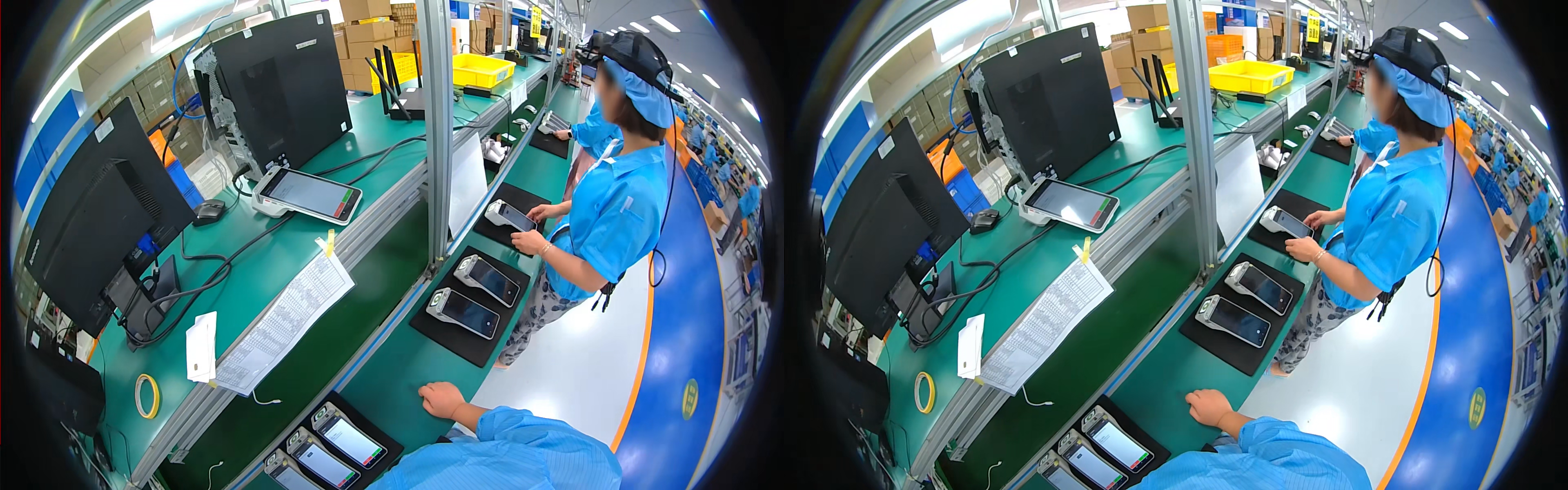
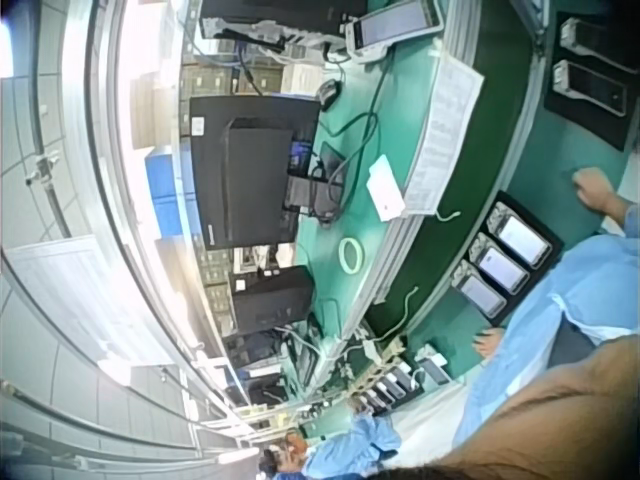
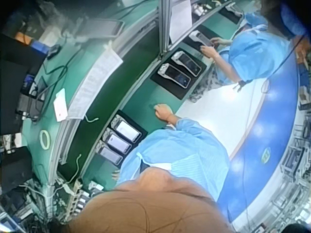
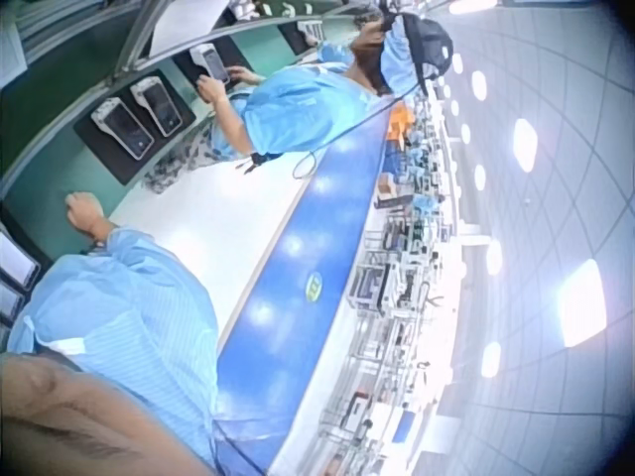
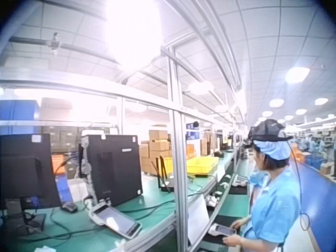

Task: The person interacts with and tests multiple industrial handheld electronics terminals on a production line by hand.

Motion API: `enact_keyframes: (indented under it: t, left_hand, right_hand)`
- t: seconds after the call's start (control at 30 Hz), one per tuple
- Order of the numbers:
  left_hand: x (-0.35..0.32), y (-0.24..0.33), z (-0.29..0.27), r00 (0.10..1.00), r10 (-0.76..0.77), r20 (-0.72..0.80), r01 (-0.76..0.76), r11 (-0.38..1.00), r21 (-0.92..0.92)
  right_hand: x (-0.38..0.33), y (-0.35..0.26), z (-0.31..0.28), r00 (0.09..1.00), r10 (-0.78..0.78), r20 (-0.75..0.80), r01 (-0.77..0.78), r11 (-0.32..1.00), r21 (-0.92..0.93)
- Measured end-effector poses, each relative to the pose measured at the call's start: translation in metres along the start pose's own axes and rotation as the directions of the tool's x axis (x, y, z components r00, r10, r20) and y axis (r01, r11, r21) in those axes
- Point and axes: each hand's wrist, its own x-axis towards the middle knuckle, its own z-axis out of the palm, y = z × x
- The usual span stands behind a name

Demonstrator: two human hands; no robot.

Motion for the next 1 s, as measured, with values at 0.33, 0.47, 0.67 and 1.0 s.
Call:
enact_keyframes:
  t: [0.33,0.47,0.67,1.0]
  left_hand:
    - [0.003,0.005,-0.005,0.997,0.04,0.069,-0.037,0.998,-0.042]
    - [0.002,0.006,-0.005,0.994,0.055,0.095,-0.049,0.997,-0.058]
    - [0.003,0.004,-0.003,0.988,0.078,0.135,-0.067,0.994,-0.083]
    - [0.0,-0.003,0.005,0.97,0.134,0.201,-0.108,0.985,-0.136]
  right_hand:
    - [0.0,-0.002,-0.003,1.0,-0.004,-0.01,0.004,1.0,-0.018]
    - [0.0,-0.002,-0.003,1.0,-0.006,-0.014,0.006,1.0,-0.015]
    - [0.001,-0.004,-0.002,1.0,-0.002,-0.004,0.002,1.0,-0.025]
    - [-0.005,0.0,-0.006,1.0,0.016,-0.023,-0.017,0.999,-0.03]
